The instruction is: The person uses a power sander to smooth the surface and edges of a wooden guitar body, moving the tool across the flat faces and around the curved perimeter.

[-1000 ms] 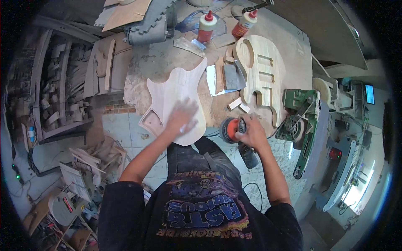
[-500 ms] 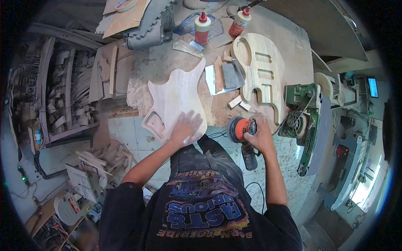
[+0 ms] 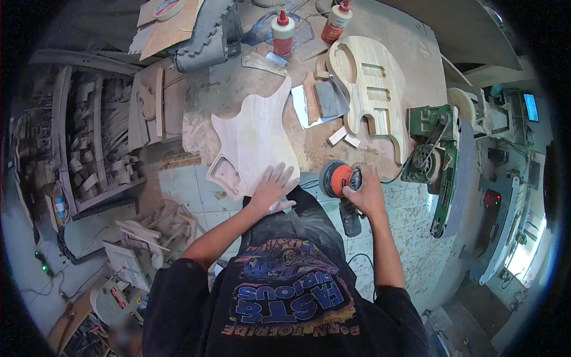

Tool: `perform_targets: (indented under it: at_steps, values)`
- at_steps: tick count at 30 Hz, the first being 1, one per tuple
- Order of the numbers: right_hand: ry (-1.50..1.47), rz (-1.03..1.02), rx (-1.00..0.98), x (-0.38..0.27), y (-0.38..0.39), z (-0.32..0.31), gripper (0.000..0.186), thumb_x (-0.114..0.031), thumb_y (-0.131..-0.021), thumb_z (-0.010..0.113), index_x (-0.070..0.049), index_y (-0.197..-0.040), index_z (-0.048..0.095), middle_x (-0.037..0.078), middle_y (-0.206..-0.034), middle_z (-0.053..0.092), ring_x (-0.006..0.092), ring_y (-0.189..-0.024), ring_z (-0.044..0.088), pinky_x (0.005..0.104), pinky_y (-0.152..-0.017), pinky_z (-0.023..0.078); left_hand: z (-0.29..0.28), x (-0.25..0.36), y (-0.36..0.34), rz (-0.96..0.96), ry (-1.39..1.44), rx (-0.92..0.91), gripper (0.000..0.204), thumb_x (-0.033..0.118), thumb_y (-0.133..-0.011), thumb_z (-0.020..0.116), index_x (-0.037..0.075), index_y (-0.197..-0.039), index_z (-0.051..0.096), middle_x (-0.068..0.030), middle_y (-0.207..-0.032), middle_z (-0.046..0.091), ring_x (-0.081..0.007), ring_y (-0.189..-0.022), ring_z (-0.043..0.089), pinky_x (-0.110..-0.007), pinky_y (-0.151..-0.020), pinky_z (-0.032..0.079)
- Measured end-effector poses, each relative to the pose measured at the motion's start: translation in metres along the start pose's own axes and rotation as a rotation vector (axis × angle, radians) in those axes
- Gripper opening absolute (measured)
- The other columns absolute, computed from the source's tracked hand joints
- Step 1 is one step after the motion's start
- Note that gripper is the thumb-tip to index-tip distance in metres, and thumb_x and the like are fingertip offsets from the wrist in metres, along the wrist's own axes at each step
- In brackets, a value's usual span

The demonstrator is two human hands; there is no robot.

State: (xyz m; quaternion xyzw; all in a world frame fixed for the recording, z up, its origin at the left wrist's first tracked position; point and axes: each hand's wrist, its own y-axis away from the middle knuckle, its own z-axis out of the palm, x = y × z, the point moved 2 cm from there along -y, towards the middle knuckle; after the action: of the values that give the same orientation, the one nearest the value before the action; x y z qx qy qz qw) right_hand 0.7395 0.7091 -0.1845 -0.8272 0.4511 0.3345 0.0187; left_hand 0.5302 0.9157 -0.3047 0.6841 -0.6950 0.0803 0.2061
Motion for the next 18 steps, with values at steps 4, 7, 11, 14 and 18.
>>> perform_targets:
  at_steps: [4, 7, 11, 14, 18]
  values:
    - [0.002, -0.007, 0.046, -0.01, 0.013, 0.015, 0.058, -0.014, -0.066, 0.078, -0.005, -0.12, 0.06, 0.02, -0.113, 0.058, 0.041, -0.111, 0.058, 0.0465, -0.1, 0.047, -0.005, -0.013, 0.005, 0.077, -0.054, -0.072, 0.078, 0.056, -0.085, 0.07, 0.026, -0.153, 0.048, -0.0153, -0.163, 0.036, -0.0414, -0.151, 0.029, -0.064, -0.121, 0.023]
    - [0.009, -0.019, 0.066, -0.018, 0.022, 0.024, 0.056, -0.013, -0.066, 0.077, -0.005, -0.118, 0.061, 0.02, -0.111, 0.058, 0.0403, -0.111, 0.057, 0.0466, -0.1, 0.047, -0.015, -0.018, 0.008, 0.012, -0.087, -0.124, 0.092, 0.057, -0.077, 0.077, 0.03, -0.157, 0.042, -0.0138, -0.166, 0.031, -0.0401, -0.153, 0.027, -0.066, -0.12, 0.022]
    - [0.035, 0.003, 0.036, -0.046, 0.032, 0.034, 0.053, -0.014, -0.066, 0.077, -0.006, -0.116, 0.061, 0.019, -0.111, 0.058, 0.0402, -0.11, 0.056, 0.0471, -0.098, 0.047, -0.022, -0.021, 0.009, -0.111, -0.104, -0.156, 0.111, 0.06, -0.067, 0.083, 0.027, -0.161, 0.034, -0.012, -0.169, 0.026, -0.0382, -0.155, 0.023, -0.066, -0.121, 0.02]
    - [0.079, 0.021, 0.027, -0.063, 0.043, 0.046, 0.052, -0.015, -0.068, 0.076, -0.006, -0.117, 0.062, 0.019, -0.11, 0.059, 0.0409, -0.109, 0.055, 0.0474, -0.098, 0.047, -0.022, -0.028, 0.008, -0.143, -0.049, -0.134, 0.119, 0.061, -0.066, 0.084, 0.02, -0.163, 0.029, -0.0111, -0.17, 0.024, -0.0362, -0.157, 0.02, -0.066, -0.122, 0.019]
    - [0.145, 0.0, 0.006, -0.091, 0.049, 0.066, 0.057, -0.016, -0.067, 0.078, -0.01, -0.122, 0.063, 0.018, -0.116, 0.057, 0.0398, -0.11, 0.057, 0.0479, -0.092, 0.052, -0.018, -0.039, 0.01, -0.128, 0.057, -0.077, 0.12, 0.063, -0.069, 0.081, 0.009, -0.162, 0.029, -0.0151, -0.17, 0.023, -0.0384, -0.157, 0.018, -0.066, -0.122, 0.018]
